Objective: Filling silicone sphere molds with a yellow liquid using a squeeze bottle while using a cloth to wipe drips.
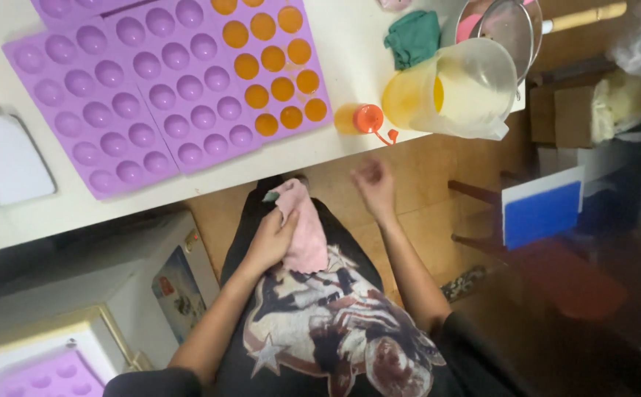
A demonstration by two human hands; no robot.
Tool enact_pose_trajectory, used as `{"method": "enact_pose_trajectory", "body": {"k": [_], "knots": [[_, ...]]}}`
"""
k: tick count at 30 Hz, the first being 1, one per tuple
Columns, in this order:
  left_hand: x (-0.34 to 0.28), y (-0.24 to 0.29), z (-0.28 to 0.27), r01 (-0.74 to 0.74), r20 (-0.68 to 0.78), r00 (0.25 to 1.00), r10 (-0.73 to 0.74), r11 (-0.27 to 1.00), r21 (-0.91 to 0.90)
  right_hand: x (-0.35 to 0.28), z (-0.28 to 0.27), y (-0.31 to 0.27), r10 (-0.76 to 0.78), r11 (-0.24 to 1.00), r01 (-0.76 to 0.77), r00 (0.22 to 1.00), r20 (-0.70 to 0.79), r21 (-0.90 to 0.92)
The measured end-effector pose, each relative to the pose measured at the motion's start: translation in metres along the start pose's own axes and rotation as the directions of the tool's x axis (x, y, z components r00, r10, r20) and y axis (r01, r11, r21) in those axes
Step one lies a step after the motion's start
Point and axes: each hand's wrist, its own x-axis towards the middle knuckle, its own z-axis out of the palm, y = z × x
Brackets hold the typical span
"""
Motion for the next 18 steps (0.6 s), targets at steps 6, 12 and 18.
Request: {"method": "enact_pose_trajectory", "body": {"k": [6, 12, 18], "knots": [[0.002, 0.023, 0.018, -0.116, -0.153, 0.979, 0.131, 0.988, 0.099, 0.059, 0.011, -0.057, -0.544, 0.833, 0.513, 0.828, -0.137, -0.208], [0.047, 0.092, 0.030, -0.001, -0.185, 0.983, 0.012, 0.998, 0.061, 0.078, 0.009, -0.048, -0.637, 0.765, 0.615, 0.767, -0.081, -0.189], [0.078, 0.088, 0.078, -0.214, -0.291, 0.942, 0.167, 0.967, -0.138, -0.010, -0.004, -0.021, -0.716, 0.698, 0.703, 0.684, -0.139, -0.136]]}}
